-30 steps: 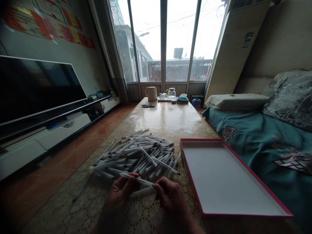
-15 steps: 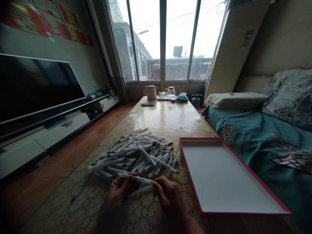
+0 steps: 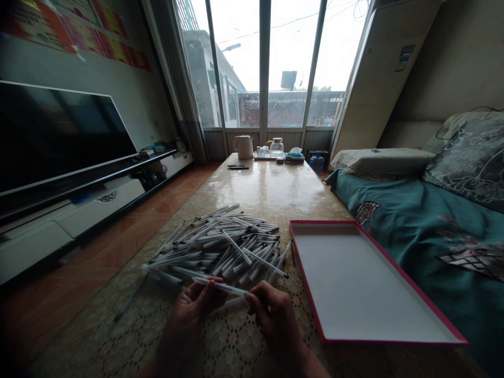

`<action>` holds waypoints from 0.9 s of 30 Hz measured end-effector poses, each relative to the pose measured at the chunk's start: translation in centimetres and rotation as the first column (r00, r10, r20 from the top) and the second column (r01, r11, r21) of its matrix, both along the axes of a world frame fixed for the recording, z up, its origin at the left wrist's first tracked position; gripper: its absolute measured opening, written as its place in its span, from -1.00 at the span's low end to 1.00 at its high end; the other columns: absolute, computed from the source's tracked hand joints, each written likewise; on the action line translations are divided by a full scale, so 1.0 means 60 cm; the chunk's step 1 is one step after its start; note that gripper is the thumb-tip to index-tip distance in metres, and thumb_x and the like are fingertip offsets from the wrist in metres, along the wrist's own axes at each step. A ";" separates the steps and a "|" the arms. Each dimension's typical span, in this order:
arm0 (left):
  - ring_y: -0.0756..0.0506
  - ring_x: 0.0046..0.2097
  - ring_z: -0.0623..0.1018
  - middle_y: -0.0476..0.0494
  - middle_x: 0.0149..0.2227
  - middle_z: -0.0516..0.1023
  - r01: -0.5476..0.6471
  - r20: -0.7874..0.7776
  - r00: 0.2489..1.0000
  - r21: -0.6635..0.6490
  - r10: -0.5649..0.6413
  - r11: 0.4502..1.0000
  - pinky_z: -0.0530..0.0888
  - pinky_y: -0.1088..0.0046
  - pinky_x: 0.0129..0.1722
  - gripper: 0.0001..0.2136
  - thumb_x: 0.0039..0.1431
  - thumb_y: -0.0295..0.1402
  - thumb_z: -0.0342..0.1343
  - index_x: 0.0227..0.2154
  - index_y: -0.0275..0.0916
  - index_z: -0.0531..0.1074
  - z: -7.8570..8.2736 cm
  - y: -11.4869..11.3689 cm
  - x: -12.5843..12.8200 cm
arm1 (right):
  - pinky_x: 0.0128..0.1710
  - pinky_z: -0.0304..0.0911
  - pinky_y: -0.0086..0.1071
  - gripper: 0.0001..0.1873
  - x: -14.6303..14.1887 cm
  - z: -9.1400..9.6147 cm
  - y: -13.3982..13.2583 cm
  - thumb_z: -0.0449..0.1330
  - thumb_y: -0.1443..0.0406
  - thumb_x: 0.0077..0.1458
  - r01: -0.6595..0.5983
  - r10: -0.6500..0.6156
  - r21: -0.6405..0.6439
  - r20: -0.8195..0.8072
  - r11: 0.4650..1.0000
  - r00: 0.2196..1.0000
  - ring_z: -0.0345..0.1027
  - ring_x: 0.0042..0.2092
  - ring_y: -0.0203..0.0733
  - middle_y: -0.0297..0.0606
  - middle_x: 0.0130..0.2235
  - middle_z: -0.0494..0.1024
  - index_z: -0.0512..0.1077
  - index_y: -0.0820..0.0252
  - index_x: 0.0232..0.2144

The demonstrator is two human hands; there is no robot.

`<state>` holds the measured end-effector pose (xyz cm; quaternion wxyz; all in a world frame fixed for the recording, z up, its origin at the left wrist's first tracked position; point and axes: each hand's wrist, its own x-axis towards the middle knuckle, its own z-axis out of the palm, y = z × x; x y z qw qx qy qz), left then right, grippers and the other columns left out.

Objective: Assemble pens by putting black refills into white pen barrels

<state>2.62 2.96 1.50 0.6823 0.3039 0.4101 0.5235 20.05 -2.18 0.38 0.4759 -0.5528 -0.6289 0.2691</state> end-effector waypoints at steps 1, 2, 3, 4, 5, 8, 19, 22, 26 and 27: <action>-0.07 -0.50 0.58 -0.13 -0.56 0.60 -0.001 0.004 1.000 -0.002 0.001 1.000 0.53 0.50 -0.44 -0.69 -0.31 -0.25 0.42 -0.48 -0.35 0.57 -0.002 0.001 0.000 | -0.52 0.13 -0.51 -0.70 -0.001 0.001 -0.001 0.07 0.19 0.19 0.007 -0.007 0.023 0.015 1.000 1.000 0.26 -0.54 -0.34 -0.38 -0.57 0.39 0.34 0.19 -0.53; -0.07 -0.50 0.58 -0.13 -0.56 0.60 -0.002 0.011 1.000 -0.006 0.002 1.000 0.53 0.50 -0.44 -0.69 -0.31 -0.25 0.42 -0.48 -0.35 0.56 -0.004 0.001 -0.001 | -0.51 0.13 -0.51 -0.72 -0.001 0.001 -0.002 0.07 0.20 0.19 0.011 -0.013 0.047 0.034 0.999 0.999 0.26 -0.54 -0.34 -0.38 -0.57 0.39 0.34 0.19 -0.52; -0.06 -0.51 0.58 -0.13 -0.56 0.60 -0.002 0.021 1.000 -0.013 0.003 1.000 0.53 0.50 -0.45 -0.69 -0.30 -0.26 0.42 -0.48 -0.35 0.56 -0.006 0.002 -0.001 | -0.52 0.13 -0.51 -0.73 -0.002 0.001 -0.002 0.08 0.21 0.19 0.015 -0.019 0.074 0.054 0.997 0.998 0.25 -0.54 -0.34 -0.39 -0.57 0.38 0.35 0.19 -0.51; -0.06 -0.51 0.58 -0.13 -0.56 0.60 0.001 0.033 0.999 -0.025 0.000 1.000 0.53 0.50 -0.45 -0.69 -0.30 -0.26 0.42 -0.48 -0.35 0.56 -0.007 0.003 -0.002 | -0.52 0.12 -0.52 -0.75 -0.003 0.001 -0.003 0.08 0.22 0.19 0.020 -0.028 0.104 0.076 0.994 0.997 0.24 -0.55 -0.35 -0.39 -0.58 0.38 0.36 0.19 -0.50; -0.06 -0.52 0.58 -0.13 -0.56 0.60 0.009 0.044 0.999 -0.040 -0.007 0.999 0.53 0.50 -0.45 -0.69 -0.30 -0.27 0.42 -0.48 -0.36 0.56 -0.008 0.004 -0.003 | -0.53 0.11 -0.52 -0.76 -0.004 0.000 -0.004 0.08 0.24 0.19 0.026 -0.040 0.142 0.097 0.990 0.994 0.24 -0.55 -0.35 -0.39 -0.57 0.37 0.37 0.19 -0.49; -0.06 -0.51 0.58 -0.14 -0.57 0.59 0.042 0.060 0.997 -0.074 -0.037 0.996 0.53 0.50 -0.45 -0.68 -0.31 -0.26 0.43 -0.48 -0.37 0.56 -0.008 0.005 -0.005 | -0.51 0.13 -0.51 -0.80 -0.006 -0.002 -0.004 0.08 0.26 0.19 0.034 -0.071 0.253 0.141 0.967 0.987 0.26 -0.52 -0.34 -0.37 -0.54 0.39 0.39 0.19 -0.47; -0.09 -0.50 0.59 -0.16 -0.55 0.61 0.003 -0.030 1.000 0.021 -0.003 1.000 0.54 0.46 -0.43 -0.67 -0.29 -0.23 0.41 -0.47 -0.35 0.56 -0.001 -0.003 0.002 | -0.54 0.05 -0.50 -0.60 0.005 -0.007 0.008 -0.07 0.13 0.25 -0.079 0.079 -0.047 -0.002 0.996 0.997 0.16 -0.55 -0.36 -0.42 -0.60 0.27 0.22 0.17 -0.58; -0.09 -0.50 0.59 -0.13 -0.56 0.60 -0.001 -0.031 1.000 -0.005 0.001 1.000 0.54 0.48 -0.44 -0.69 -0.28 -0.24 0.41 -0.48 -0.35 0.55 -0.003 -0.001 -0.001 | -0.53 0.07 -0.50 -0.64 0.003 -0.005 0.006 -0.02 0.13 0.22 -0.121 0.117 -0.090 -0.047 0.989 0.992 0.18 -0.53 -0.34 -0.40 -0.57 0.31 0.23 0.18 -0.55; -0.09 -0.47 0.60 -0.13 -0.54 0.61 0.020 -0.023 1.000 -0.025 -0.021 0.999 0.54 0.47 -0.42 -0.70 -0.26 -0.26 0.41 -0.46 -0.36 0.56 -0.006 0.003 -0.005 | -0.48 0.12 -0.48 -0.74 0.000 0.002 0.005 0.08 0.17 0.16 -0.029 0.030 -0.058 0.010 0.998 1.000 0.23 -0.49 -0.30 -0.37 -0.53 0.37 0.31 0.19 -0.49; -0.09 -0.46 0.60 -0.13 -0.54 0.61 0.022 -0.023 0.999 -0.023 -0.023 0.999 0.55 0.46 -0.41 -0.70 -0.26 -0.26 0.40 -0.46 -0.36 0.56 -0.006 0.003 -0.005 | -0.46 0.13 -0.47 -0.77 -0.001 0.003 0.006 0.11 0.17 0.14 -0.007 0.009 -0.045 0.030 0.999 0.999 0.24 -0.48 -0.29 -0.36 -0.51 0.39 0.33 0.20 -0.46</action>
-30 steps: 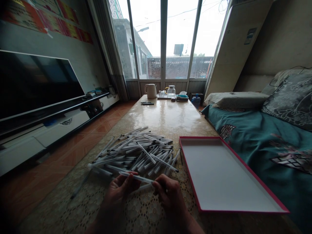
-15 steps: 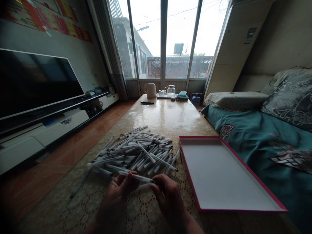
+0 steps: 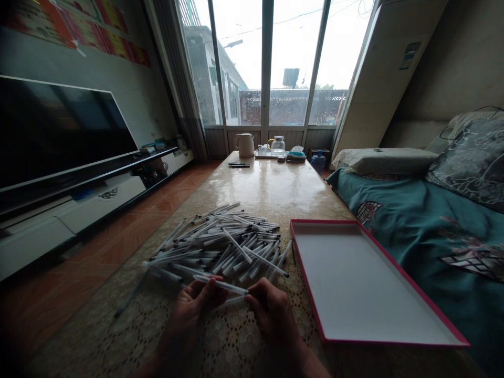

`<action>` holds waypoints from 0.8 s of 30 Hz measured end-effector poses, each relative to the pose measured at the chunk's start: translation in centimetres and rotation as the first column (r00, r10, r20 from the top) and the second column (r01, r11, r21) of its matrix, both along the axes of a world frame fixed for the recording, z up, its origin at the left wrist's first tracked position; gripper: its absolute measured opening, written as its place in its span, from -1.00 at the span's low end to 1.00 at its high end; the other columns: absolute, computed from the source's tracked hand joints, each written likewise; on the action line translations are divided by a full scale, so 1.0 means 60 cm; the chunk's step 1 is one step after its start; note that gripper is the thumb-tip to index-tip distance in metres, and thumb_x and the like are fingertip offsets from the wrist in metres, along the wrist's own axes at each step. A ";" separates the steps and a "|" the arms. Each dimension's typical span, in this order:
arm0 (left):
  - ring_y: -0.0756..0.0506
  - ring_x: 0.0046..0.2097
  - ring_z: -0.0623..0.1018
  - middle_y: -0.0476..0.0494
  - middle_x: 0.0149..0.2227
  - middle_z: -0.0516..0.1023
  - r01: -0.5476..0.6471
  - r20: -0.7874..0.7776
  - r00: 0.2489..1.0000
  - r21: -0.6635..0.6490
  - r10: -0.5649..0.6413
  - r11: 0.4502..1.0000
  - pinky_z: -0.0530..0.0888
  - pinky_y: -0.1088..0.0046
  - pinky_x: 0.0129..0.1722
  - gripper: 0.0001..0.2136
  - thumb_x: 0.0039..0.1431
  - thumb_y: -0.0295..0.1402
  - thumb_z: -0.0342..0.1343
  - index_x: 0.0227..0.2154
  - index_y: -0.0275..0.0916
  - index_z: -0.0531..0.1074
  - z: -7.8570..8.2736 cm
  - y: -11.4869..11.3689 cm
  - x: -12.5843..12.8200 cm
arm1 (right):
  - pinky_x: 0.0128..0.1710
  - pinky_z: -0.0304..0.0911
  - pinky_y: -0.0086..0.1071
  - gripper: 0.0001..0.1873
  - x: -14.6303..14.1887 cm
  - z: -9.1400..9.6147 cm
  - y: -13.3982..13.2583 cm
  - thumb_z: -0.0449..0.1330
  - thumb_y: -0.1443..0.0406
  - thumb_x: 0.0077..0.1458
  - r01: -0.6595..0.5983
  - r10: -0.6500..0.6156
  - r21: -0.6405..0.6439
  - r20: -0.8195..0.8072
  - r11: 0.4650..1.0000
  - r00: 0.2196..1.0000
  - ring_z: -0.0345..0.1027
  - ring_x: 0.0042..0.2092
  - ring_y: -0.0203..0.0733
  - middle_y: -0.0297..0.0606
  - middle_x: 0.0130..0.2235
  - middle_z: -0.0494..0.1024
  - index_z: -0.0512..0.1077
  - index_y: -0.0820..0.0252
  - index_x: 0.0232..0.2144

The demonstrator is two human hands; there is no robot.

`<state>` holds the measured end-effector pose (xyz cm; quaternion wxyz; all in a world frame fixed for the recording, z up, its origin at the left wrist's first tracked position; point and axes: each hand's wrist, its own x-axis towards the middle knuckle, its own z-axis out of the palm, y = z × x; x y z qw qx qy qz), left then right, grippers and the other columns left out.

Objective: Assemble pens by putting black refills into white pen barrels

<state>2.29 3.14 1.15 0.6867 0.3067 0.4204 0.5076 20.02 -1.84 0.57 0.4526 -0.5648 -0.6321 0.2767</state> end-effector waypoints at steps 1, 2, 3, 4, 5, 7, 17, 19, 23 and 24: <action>-0.09 -0.46 0.60 -0.13 -0.53 0.61 -0.001 -0.001 1.000 0.005 0.001 1.000 0.55 0.46 -0.41 -0.70 -0.25 -0.26 0.40 -0.45 -0.36 0.56 0.000 0.000 0.000 | -0.46 0.13 -0.46 -0.79 0.000 0.000 0.001 0.12 0.17 0.13 0.010 -0.010 0.006 0.017 1.000 1.000 0.25 -0.47 -0.29 -0.35 -0.50 0.40 0.35 0.20 -0.43; -0.09 -0.47 0.60 -0.14 -0.54 0.61 -0.004 -0.001 1.000 0.010 0.004 1.000 0.55 0.45 -0.41 -0.70 -0.25 -0.26 0.40 -0.45 -0.36 0.56 0.000 -0.001 0.001 | -0.46 0.13 -0.46 -0.78 0.001 0.000 0.001 0.11 0.16 0.13 0.008 -0.008 0.008 0.030 1.000 1.000 0.25 -0.47 -0.28 -0.35 -0.50 0.41 0.36 0.20 -0.42; -0.09 -0.47 0.60 -0.14 -0.54 0.61 -0.008 -0.001 1.000 0.015 0.008 1.000 0.55 0.45 -0.41 -0.70 -0.25 -0.26 0.40 -0.46 -0.36 0.56 0.000 -0.001 0.002 | -0.47 0.12 -0.47 -0.75 0.002 -0.001 0.002 0.08 0.15 0.16 -0.001 0.001 0.007 0.039 1.000 0.999 0.26 -0.48 -0.29 -0.35 -0.51 0.40 0.36 0.20 -0.43; -0.09 -0.48 0.60 -0.14 -0.55 0.61 -0.012 0.000 1.000 0.021 0.012 1.000 0.56 0.45 -0.41 -0.70 -0.25 -0.25 0.40 -0.46 -0.37 0.56 0.000 -0.002 0.003 | -0.48 0.11 -0.47 -0.70 0.003 -0.002 0.002 0.03 0.14 0.19 -0.013 0.013 0.006 0.046 1.000 0.999 0.25 -0.50 -0.30 -0.36 -0.53 0.39 0.36 0.20 -0.46; -0.09 -0.48 0.60 -0.14 -0.55 0.61 -0.019 0.003 1.000 0.026 0.019 0.999 0.56 0.45 -0.42 -0.70 -0.25 -0.25 0.40 -0.47 -0.37 0.56 0.001 -0.002 0.004 | -0.50 0.10 -0.47 -0.64 0.004 -0.004 0.003 -0.03 0.14 0.23 -0.024 0.023 0.010 0.052 1.000 0.998 0.24 -0.52 -0.31 -0.37 -0.56 0.36 0.34 0.20 -0.51; -0.09 -0.48 0.60 -0.14 -0.54 0.61 -0.025 0.012 1.000 0.022 0.025 0.999 0.55 0.46 -0.42 -0.70 -0.26 -0.25 0.41 -0.47 -0.37 0.56 0.002 -0.002 0.004 | -0.52 0.07 -0.48 -0.56 0.005 -0.008 0.003 -0.10 0.13 0.26 -0.033 0.031 0.030 0.061 0.999 0.998 0.22 -0.55 -0.34 -0.39 -0.61 0.32 0.30 0.19 -0.58; -0.10 -0.48 0.60 -0.13 -0.55 0.61 -0.047 0.019 0.999 0.011 0.047 0.999 0.55 0.47 -0.41 -0.68 -0.33 -0.26 0.43 -0.49 -0.36 0.56 0.011 -0.006 0.009 | -0.50 0.10 -0.48 -0.62 0.006 -0.004 0.003 -0.06 0.12 0.24 -0.038 0.038 0.012 0.027 0.999 0.999 0.24 -0.53 -0.31 -0.37 -0.58 0.37 0.33 0.18 -0.51; -0.11 -0.49 0.60 -0.13 -0.55 0.60 -0.054 0.006 0.999 0.021 0.054 0.998 0.55 0.45 -0.42 -0.68 -0.33 -0.25 0.43 -0.49 -0.36 0.56 0.010 -0.006 0.010 | -0.51 0.09 -0.49 -0.57 0.006 -0.005 0.003 -0.09 0.13 0.26 -0.041 0.040 0.020 0.035 0.999 0.999 0.23 -0.54 -0.32 -0.38 -0.60 0.34 0.28 0.17 -0.58; -0.13 -0.48 0.61 -0.13 -0.53 0.61 -0.054 0.003 0.999 0.022 0.054 0.998 0.56 0.42 -0.42 -0.67 -0.34 -0.25 0.43 -0.48 -0.37 0.56 0.006 -0.003 0.007 | -0.49 0.11 -0.49 -0.72 0.004 -0.003 0.001 0.04 0.18 0.19 -0.012 0.012 0.021 0.030 1.000 0.999 0.24 -0.50 -0.31 -0.37 -0.55 0.38 0.32 0.19 -0.50; -0.13 -0.47 0.61 -0.14 -0.53 0.61 -0.047 0.004 0.999 0.019 0.047 0.999 0.56 0.42 -0.41 -0.66 -0.33 -0.25 0.43 -0.48 -0.37 0.56 0.005 -0.002 0.006 | -0.48 0.12 -0.49 -0.77 0.004 -0.002 0.001 0.08 0.18 0.16 0.002 -0.002 0.018 0.028 1.000 1.000 0.25 -0.49 -0.30 -0.36 -0.53 0.39 0.34 0.19 -0.46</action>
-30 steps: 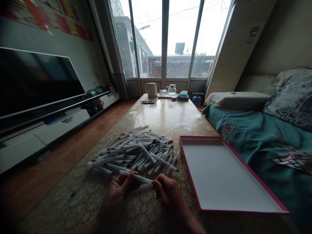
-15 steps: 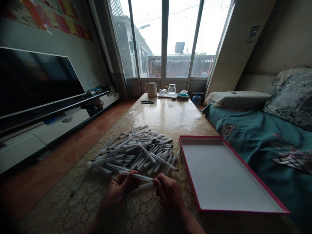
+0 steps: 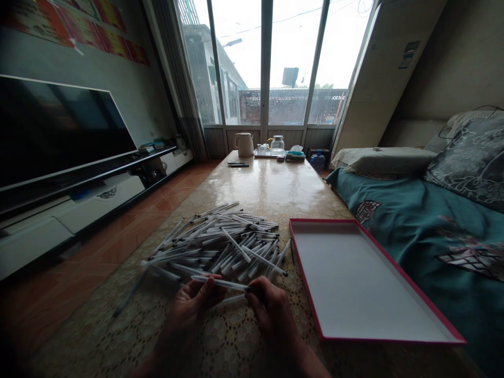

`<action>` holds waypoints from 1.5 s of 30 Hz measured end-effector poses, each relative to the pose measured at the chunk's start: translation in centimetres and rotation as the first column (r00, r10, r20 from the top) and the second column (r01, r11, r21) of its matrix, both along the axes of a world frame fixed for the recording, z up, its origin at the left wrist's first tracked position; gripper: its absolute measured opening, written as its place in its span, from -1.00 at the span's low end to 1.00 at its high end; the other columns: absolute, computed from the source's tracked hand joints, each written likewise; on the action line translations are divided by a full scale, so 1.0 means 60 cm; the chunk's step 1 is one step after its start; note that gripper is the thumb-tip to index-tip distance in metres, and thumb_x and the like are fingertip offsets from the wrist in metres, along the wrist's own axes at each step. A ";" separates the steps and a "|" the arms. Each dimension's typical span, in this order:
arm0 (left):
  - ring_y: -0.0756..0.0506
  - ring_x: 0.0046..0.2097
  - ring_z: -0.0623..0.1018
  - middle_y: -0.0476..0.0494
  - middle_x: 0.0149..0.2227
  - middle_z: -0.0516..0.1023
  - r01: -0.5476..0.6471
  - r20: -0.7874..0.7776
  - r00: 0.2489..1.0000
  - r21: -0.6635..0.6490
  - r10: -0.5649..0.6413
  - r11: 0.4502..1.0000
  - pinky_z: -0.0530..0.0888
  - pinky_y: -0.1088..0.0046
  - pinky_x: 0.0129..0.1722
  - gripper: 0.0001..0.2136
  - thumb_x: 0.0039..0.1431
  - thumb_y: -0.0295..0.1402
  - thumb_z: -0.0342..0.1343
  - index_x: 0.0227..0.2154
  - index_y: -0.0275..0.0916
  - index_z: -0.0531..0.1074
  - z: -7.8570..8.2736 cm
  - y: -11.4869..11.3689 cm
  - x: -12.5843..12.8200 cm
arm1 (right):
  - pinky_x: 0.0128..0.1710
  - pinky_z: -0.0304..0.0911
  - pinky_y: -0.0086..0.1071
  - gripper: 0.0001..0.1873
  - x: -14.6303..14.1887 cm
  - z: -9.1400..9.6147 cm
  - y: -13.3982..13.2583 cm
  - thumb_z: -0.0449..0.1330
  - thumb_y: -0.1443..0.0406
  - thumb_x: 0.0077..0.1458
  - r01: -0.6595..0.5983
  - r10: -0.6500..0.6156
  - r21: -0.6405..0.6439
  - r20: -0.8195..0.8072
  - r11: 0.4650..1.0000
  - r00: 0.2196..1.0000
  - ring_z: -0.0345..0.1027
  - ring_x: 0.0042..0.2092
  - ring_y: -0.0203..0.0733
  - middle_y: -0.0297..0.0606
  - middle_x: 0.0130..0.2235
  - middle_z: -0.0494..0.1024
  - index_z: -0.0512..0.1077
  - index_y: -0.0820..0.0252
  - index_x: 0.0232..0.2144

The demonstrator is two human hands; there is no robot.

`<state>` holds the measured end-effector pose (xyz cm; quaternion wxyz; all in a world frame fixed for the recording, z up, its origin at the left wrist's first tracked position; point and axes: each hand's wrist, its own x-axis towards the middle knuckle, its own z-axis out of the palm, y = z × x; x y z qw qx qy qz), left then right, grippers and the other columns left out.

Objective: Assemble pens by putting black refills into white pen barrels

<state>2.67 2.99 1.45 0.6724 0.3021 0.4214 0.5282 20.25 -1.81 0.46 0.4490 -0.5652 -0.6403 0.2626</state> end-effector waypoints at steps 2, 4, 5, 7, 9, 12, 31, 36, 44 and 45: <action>-0.12 -0.47 0.61 -0.14 -0.53 0.61 0.008 -0.001 1.000 0.001 -0.008 1.000 0.56 0.43 -0.41 -0.67 -0.32 -0.25 0.42 -0.47 -0.37 0.56 0.000 0.000 -0.001 | -0.48 0.14 -0.49 -0.79 0.000 0.002 0.000 0.11 0.18 0.14 0.010 -0.010 -0.007 0.003 1.000 1.000 0.26 -0.48 -0.29 -0.35 -0.52 0.40 0.36 0.20 -0.43; -0.11 -0.48 0.60 -0.14 -0.54 0.61 -0.002 -0.011 1.000 0.009 0.002 1.000 0.56 0.44 -0.41 -0.68 -0.30 -0.26 0.42 -0.47 -0.37 0.56 0.001 -0.001 0.000 | -0.49 0.13 -0.49 -0.71 0.001 0.000 0.001 0.04 0.16 0.19 -0.013 0.013 -0.007 0.004 1.000 1.000 0.26 -0.50 -0.30 -0.35 -0.54 0.39 0.35 0.20 -0.49; -0.11 -0.48 0.60 -0.14 -0.54 0.61 -0.009 -0.017 1.000 0.012 0.009 1.000 0.56 0.44 -0.42 -0.68 -0.30 -0.26 0.42 -0.48 -0.37 0.55 0.001 -0.001 0.001 | -0.50 0.12 -0.49 -0.65 0.001 -0.001 0.002 -0.02 0.15 0.22 -0.024 0.024 -0.003 0.002 1.000 1.000 0.26 -0.51 -0.31 -0.35 -0.57 0.38 0.33 0.20 -0.53; -0.11 -0.49 0.60 -0.14 -0.55 0.61 -0.016 -0.024 1.000 0.009 0.016 1.000 0.55 0.44 -0.43 -0.67 -0.32 -0.25 0.42 -0.48 -0.37 0.55 0.001 -0.002 0.003 | -0.51 0.10 -0.49 -0.57 0.002 -0.005 0.003 -0.09 0.16 0.26 -0.031 0.031 0.012 0.002 0.999 1.000 0.24 -0.54 -0.32 -0.37 -0.61 0.35 0.28 0.18 -0.59; -0.12 -0.49 0.60 -0.13 -0.55 0.61 -0.027 -0.019 0.999 0.009 0.027 1.000 0.55 0.45 -0.43 -0.67 -0.32 -0.25 0.42 -0.48 -0.36 0.55 0.000 -0.002 0.003 | -0.51 0.10 -0.49 -0.61 0.002 -0.007 0.003 -0.05 0.16 0.24 -0.020 0.020 0.020 0.007 1.000 1.000 0.24 -0.55 -0.33 -0.38 -0.60 0.35 0.28 0.18 -0.57; -0.12 -0.47 0.61 -0.13 -0.54 0.61 -0.039 -0.011 0.999 0.020 0.039 0.999 0.55 0.44 -0.43 -0.67 -0.31 -0.24 0.42 -0.47 -0.35 0.55 -0.002 -0.002 0.002 | -0.47 0.15 -0.48 -0.77 0.001 -0.004 0.003 0.07 0.17 0.18 0.001 -0.001 0.019 -0.016 1.000 1.000 0.29 -0.48 -0.29 -0.35 -0.51 0.42 0.34 0.19 -0.42; -0.10 -0.48 0.60 -0.13 -0.54 0.61 -0.002 0.009 1.000 0.029 0.001 1.000 0.56 0.46 -0.42 -0.71 -0.27 -0.28 0.41 -0.47 -0.36 0.56 -0.003 -0.001 0.001 | -0.52 0.12 -0.48 -0.56 -0.003 -0.007 0.001 -0.06 0.15 0.26 -0.032 0.032 -0.005 -0.096 0.999 0.995 0.23 -0.56 -0.35 -0.37 -0.61 0.35 0.34 0.21 -0.57; -0.10 -0.47 0.61 -0.14 -0.52 0.62 -0.012 0.026 1.000 0.018 0.011 1.000 0.56 0.46 -0.42 -0.71 -0.27 -0.28 0.41 -0.46 -0.36 0.56 -0.005 -0.001 0.000 | -0.60 0.17 -0.51 -0.74 -0.005 -0.014 0.004 0.11 0.12 0.16 -0.088 0.053 -0.100 -0.313 0.991 0.948 0.25 -0.59 -0.38 -0.35 -0.47 0.43 0.34 0.22 -0.28; -0.09 -0.46 0.61 -0.13 -0.51 0.63 0.003 0.051 0.999 0.000 -0.003 1.000 0.56 0.49 -0.41 -0.69 -0.28 -0.27 0.42 -0.45 -0.35 0.57 -0.003 0.003 -0.007 | -0.66 0.14 -0.52 -0.69 -0.003 -0.009 0.007 0.12 0.08 0.13 -0.078 0.020 -0.122 -0.419 0.989 0.908 0.29 -0.62 -0.38 -0.27 -0.43 0.50 0.39 0.23 -0.31; -0.08 -0.46 0.61 -0.13 -0.50 0.63 -0.013 0.061 0.998 -0.005 0.013 1.000 0.55 0.50 -0.42 -0.70 -0.28 -0.28 0.42 -0.44 -0.34 0.57 -0.003 0.005 -0.009 | -0.65 0.15 -0.52 -0.70 -0.001 -0.006 0.008 0.15 0.09 0.11 -0.044 -0.014 -0.121 -0.435 0.992 0.900 0.30 -0.60 -0.36 -0.27 -0.43 0.49 0.38 0.23 -0.31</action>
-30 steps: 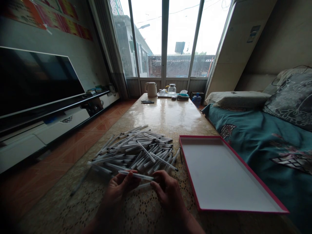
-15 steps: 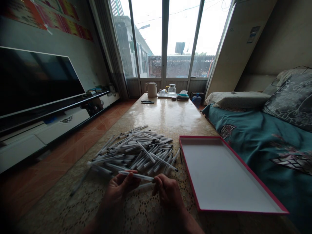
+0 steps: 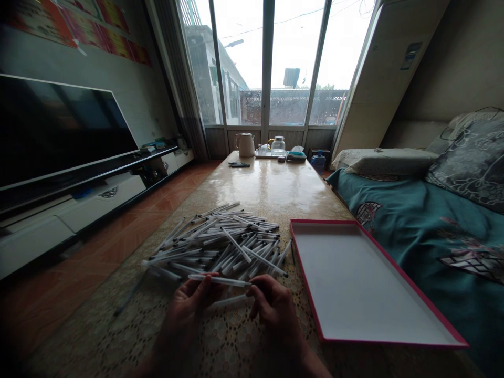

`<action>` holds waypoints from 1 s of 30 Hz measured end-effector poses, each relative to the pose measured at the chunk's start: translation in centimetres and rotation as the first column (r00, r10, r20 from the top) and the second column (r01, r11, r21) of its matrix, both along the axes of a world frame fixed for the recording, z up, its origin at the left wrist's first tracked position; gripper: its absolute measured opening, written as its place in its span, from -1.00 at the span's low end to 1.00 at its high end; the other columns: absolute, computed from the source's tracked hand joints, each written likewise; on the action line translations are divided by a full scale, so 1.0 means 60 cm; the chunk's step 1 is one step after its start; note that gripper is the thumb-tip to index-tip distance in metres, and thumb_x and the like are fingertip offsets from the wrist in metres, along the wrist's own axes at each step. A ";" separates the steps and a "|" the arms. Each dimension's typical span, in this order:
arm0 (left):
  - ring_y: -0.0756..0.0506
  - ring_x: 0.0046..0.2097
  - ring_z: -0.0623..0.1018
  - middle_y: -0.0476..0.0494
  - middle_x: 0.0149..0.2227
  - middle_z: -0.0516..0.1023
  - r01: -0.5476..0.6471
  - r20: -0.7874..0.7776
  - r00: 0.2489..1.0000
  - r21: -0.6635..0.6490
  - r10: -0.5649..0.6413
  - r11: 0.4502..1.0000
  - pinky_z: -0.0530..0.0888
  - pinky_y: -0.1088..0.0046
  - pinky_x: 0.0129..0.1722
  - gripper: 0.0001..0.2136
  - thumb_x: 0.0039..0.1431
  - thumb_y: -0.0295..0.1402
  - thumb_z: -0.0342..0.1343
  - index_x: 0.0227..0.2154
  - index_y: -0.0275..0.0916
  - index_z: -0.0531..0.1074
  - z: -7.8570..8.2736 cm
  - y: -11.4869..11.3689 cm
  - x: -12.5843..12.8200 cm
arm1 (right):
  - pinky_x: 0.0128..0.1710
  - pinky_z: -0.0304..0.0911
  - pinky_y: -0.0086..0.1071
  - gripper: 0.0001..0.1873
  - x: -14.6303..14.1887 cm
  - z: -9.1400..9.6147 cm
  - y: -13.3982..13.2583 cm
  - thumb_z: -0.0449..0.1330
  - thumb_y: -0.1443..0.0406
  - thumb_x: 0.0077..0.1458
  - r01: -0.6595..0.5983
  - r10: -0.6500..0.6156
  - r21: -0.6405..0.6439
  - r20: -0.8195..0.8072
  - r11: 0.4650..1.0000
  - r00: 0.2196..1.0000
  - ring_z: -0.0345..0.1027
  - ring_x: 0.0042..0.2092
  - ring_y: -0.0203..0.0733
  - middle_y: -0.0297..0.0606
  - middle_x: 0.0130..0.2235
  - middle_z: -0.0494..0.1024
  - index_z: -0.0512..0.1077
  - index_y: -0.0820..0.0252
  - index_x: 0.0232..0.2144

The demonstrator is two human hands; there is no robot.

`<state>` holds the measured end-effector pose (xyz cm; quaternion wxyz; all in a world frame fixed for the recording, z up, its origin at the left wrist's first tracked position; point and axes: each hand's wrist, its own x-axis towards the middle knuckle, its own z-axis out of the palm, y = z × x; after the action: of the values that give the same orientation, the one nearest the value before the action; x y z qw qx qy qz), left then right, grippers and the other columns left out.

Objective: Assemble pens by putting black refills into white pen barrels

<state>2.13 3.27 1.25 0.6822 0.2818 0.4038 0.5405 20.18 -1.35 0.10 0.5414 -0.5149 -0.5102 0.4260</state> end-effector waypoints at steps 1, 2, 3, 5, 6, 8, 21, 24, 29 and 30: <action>-0.07 -0.45 0.61 -0.12 -0.49 0.63 -0.017 0.012 1.000 -0.001 0.017 1.000 0.55 0.52 -0.42 -0.70 -0.28 -0.29 0.42 -0.44 -0.33 0.57 0.000 0.001 -0.001 | -0.65 0.15 -0.52 -0.71 0.002 0.003 0.000 0.16 0.10 0.09 0.031 -0.031 -0.002 -0.014 1.000 0.999 0.29 -0.58 -0.35 -0.28 -0.43 0.47 0.38 0.22 -0.31; -0.06 -0.45 0.61 -0.12 -0.48 0.64 -0.031 0.024 0.999 0.000 0.031 1.000 0.55 0.53 -0.42 -0.70 -0.28 -0.29 0.42 -0.44 -0.33 0.57 -0.001 0.003 -0.002 | -0.65 0.14 -0.52 -0.72 0.003 0.006 -0.001 0.16 0.10 0.09 0.052 -0.052 -0.004 -0.022 0.999 0.998 0.27 -0.58 -0.36 -0.30 -0.44 0.46 0.37 0.22 -0.31; -0.06 -0.45 0.61 -0.11 -0.48 0.64 -0.034 0.033 0.999 0.000 0.034 0.999 0.55 0.53 -0.41 -0.70 -0.28 -0.30 0.42 -0.44 -0.33 0.57 -0.002 0.004 -0.003 | -0.66 0.14 -0.53 -0.73 0.004 0.008 -0.001 0.15 0.11 0.10 0.056 -0.056 -0.004 -0.023 0.998 0.998 0.25 -0.58 -0.37 -0.32 -0.45 0.43 0.36 0.21 -0.30; -0.06 -0.44 0.61 -0.12 -0.48 0.64 -0.012 0.038 0.999 0.001 0.012 1.000 0.56 0.51 -0.39 -0.71 -0.27 -0.30 0.42 -0.44 -0.34 0.57 -0.006 0.006 -0.003 | -0.65 0.13 -0.53 -0.74 0.003 0.009 -0.003 0.13 0.12 0.12 0.033 -0.033 0.000 -0.005 0.999 0.999 0.19 -0.60 -0.39 -0.36 -0.48 0.39 0.35 0.21 -0.28; -0.07 -0.44 0.61 -0.12 -0.48 0.64 0.008 0.036 0.999 0.002 -0.008 1.000 0.56 0.50 -0.38 -0.72 -0.25 -0.31 0.41 -0.43 -0.35 0.56 -0.008 0.007 -0.003 | -0.65 0.13 -0.52 -0.75 0.001 0.008 -0.004 0.11 0.12 0.13 0.009 -0.009 0.001 0.010 1.000 1.000 0.18 -0.60 -0.39 -0.38 -0.49 0.37 0.35 0.20 -0.28; -0.08 -0.43 0.61 -0.13 -0.49 0.63 0.049 0.024 0.999 0.008 -0.049 0.999 0.56 0.48 -0.37 -0.73 -0.21 -0.32 0.39 -0.41 -0.36 0.56 -0.011 0.006 -0.002 | -0.64 0.14 -0.50 -0.76 -0.003 0.004 -0.005 0.09 0.13 0.15 -0.026 0.025 0.010 0.051 1.000 0.998 0.19 -0.60 -0.37 -0.38 -0.49 0.37 0.34 0.19 -0.31; -0.04 -0.39 0.61 -0.01 -0.47 0.61 -0.213 0.069 0.976 0.097 0.207 0.972 0.53 0.48 -0.32 -0.71 -0.17 -0.38 0.36 -0.36 -0.24 0.40 -0.002 0.007 -0.014 | -0.51 0.22 -0.42 -0.72 0.127 0.075 -0.022 0.05 0.11 0.13 0.382 -0.346 0.061 0.572 0.922 0.743 0.35 -0.53 -0.23 -0.27 -0.49 0.50 0.37 0.18 -0.42; -0.07 -0.37 0.60 -0.06 -0.41 0.62 -0.015 -0.102 0.994 0.214 0.038 0.977 0.52 0.45 -0.31 -0.80 -0.08 -0.37 0.31 -0.40 -0.25 0.40 -0.006 0.000 -0.009 | -0.52 0.14 -0.40 -0.81 0.134 0.093 -0.036 0.09 0.18 0.09 0.585 -0.513 0.228 0.769 0.778 0.383 0.38 -0.53 -0.16 -0.25 -0.52 0.51 0.37 0.17 -0.43; -0.09 -0.34 0.59 -0.10 -0.35 0.61 0.373 -0.590 0.807 0.493 -0.013 0.786 0.49 0.45 -0.35 -0.94 0.03 -0.40 0.20 -0.42 -0.23 0.43 -0.013 -0.019 0.002 | -0.62 -0.12 -0.44 -0.87 0.103 0.084 -0.035 0.12 0.25 0.08 0.598 -0.387 0.311 0.922 0.738 -0.002 0.37 -0.59 -0.18 -0.33 -0.62 0.44 0.32 0.15 -0.48; -0.08 -0.34 0.58 -0.09 -0.35 0.60 0.427 -0.657 0.752 0.537 0.043 0.728 0.48 0.45 -0.34 -0.96 0.04 -0.42 0.18 -0.41 -0.21 0.42 -0.015 -0.020 0.003 | -0.62 -0.16 -0.45 -0.86 0.098 0.077 -0.030 0.13 0.26 0.08 0.583 -0.357 0.304 0.934 0.753 -0.025 0.38 -0.59 -0.18 -0.33 -0.62 0.44 0.31 0.15 -0.49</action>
<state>2.28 2.05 0.33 0.4174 0.7098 0.3567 0.4414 26.04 -3.13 4.75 0.1518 -0.8468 -0.4814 -0.1679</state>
